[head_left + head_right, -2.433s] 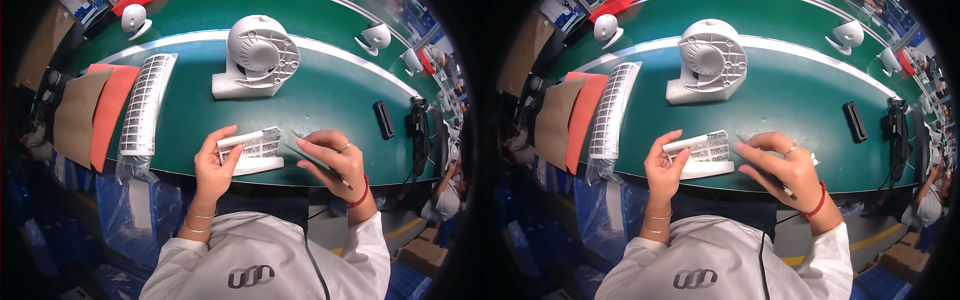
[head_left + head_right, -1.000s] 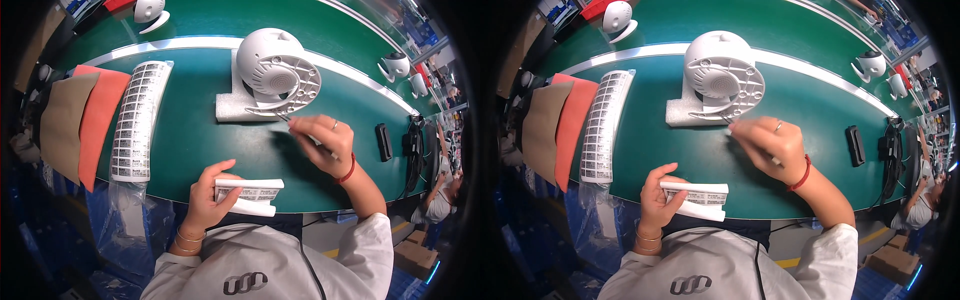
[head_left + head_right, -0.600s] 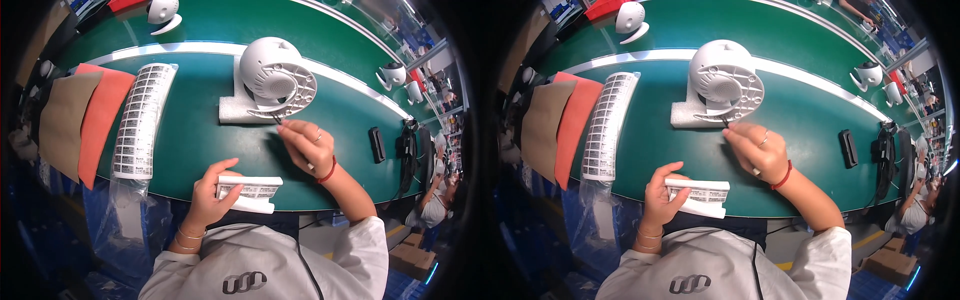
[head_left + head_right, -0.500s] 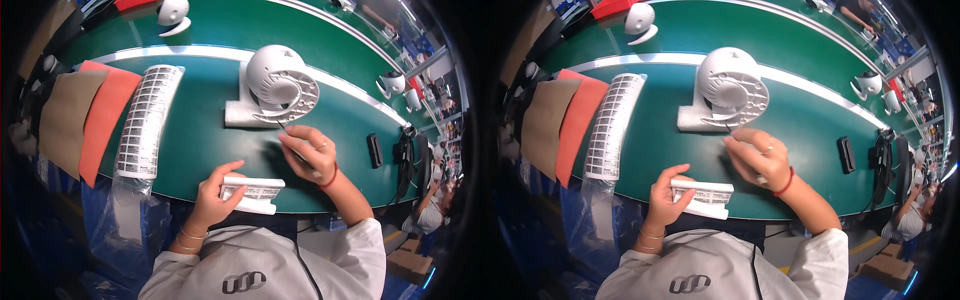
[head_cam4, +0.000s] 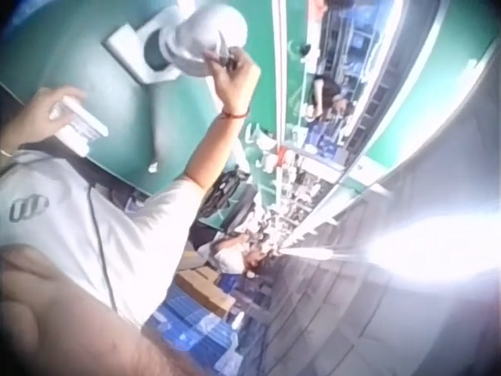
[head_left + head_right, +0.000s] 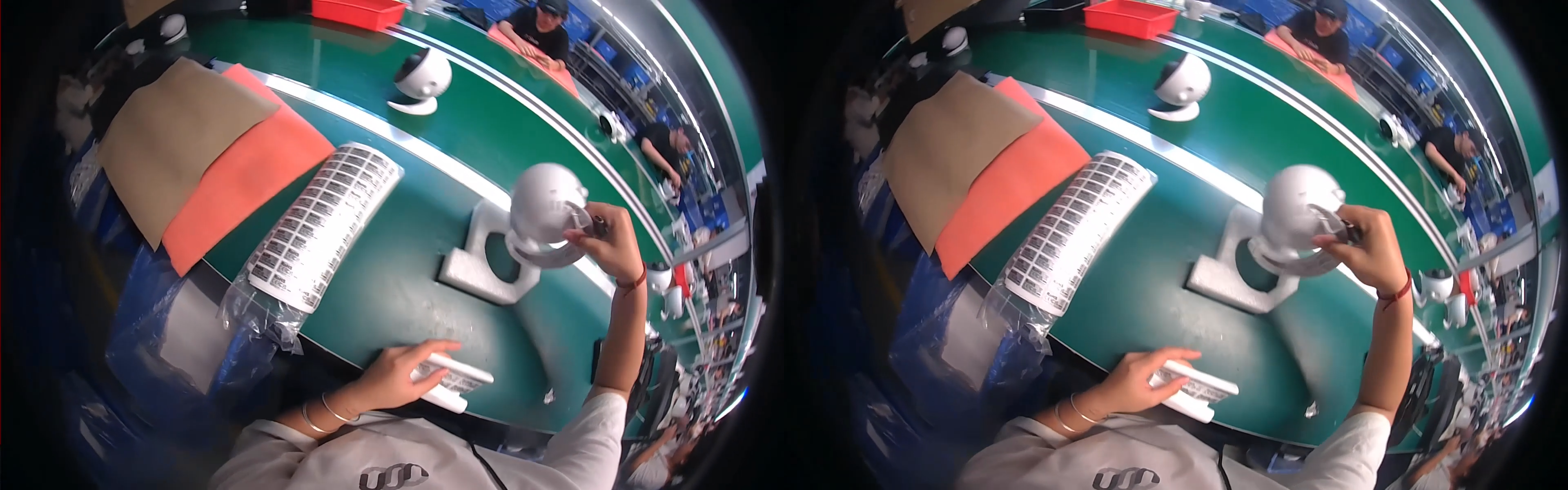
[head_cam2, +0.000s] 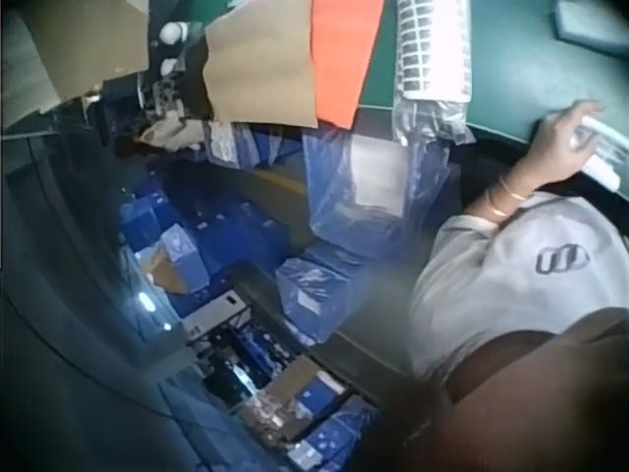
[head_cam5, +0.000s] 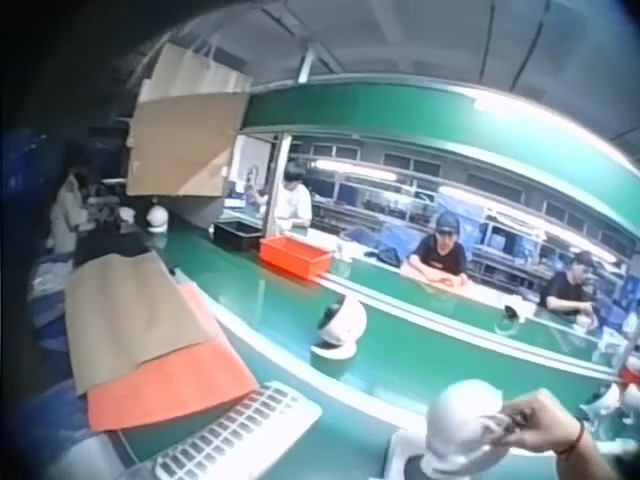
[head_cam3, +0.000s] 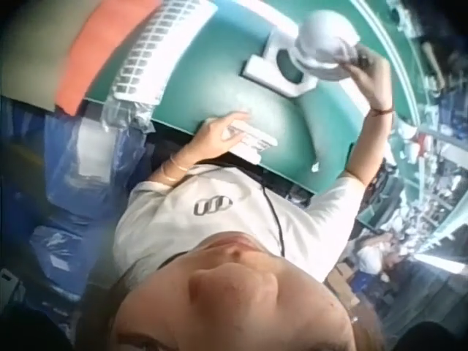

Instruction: Applying technical specification labels to the back of security camera housings using tweezers for precision.

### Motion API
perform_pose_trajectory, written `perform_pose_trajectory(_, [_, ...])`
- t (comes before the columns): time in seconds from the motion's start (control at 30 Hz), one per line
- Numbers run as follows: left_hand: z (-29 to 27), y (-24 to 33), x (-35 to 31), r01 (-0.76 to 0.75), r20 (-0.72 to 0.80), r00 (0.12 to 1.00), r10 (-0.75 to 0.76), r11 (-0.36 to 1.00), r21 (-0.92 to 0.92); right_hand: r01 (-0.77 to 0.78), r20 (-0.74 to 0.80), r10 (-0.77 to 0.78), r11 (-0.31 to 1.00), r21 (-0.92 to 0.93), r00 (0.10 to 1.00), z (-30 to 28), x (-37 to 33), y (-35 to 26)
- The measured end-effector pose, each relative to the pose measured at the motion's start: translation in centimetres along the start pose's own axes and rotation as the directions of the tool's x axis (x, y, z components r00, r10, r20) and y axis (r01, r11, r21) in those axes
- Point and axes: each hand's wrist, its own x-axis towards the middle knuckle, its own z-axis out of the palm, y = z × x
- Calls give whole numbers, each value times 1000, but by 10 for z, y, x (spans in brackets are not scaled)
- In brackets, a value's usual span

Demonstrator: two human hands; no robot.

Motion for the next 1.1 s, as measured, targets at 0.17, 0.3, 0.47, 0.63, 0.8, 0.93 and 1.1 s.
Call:
perform_pose_trajectory(0.17, [2,1,-2,-44,2,999,44,999,-7,-56,-263,-248,621,-782,932,51,71,110])
perform_pose_trajectory(0.3, [3,-5,2,-102,1,995,102,993,-53,-74,-204,-426,302,-950,881,75,110,240])
perform_pose_trajectory(0.47, [1,-9,2,-164,-35,986,163,986,-36,158,-83,-446,477,-865,891,110,137,185])
perform_pose_trajectory(0.63, [-1,-10,2,-157,-8,988,157,987,-38,348,182,-302,710,-612,936,158,205,65])
perform_pose_trajectory(0.8, [0,-6,5,-154,-27,988,153,987,-42,233,214,-125,749,-620,969,178,264,59])
perform_pose_trajectory(0.93, [1,-7,5,-121,-12,993,121,992,-38,97,-91,-268,613,-784,959,143,229,54])
perform_pose_trajectory(1.1, [0,-1,2,-5,-74,997,4,1000,-20,264,1,-298,843,-469,955,50,108,12])
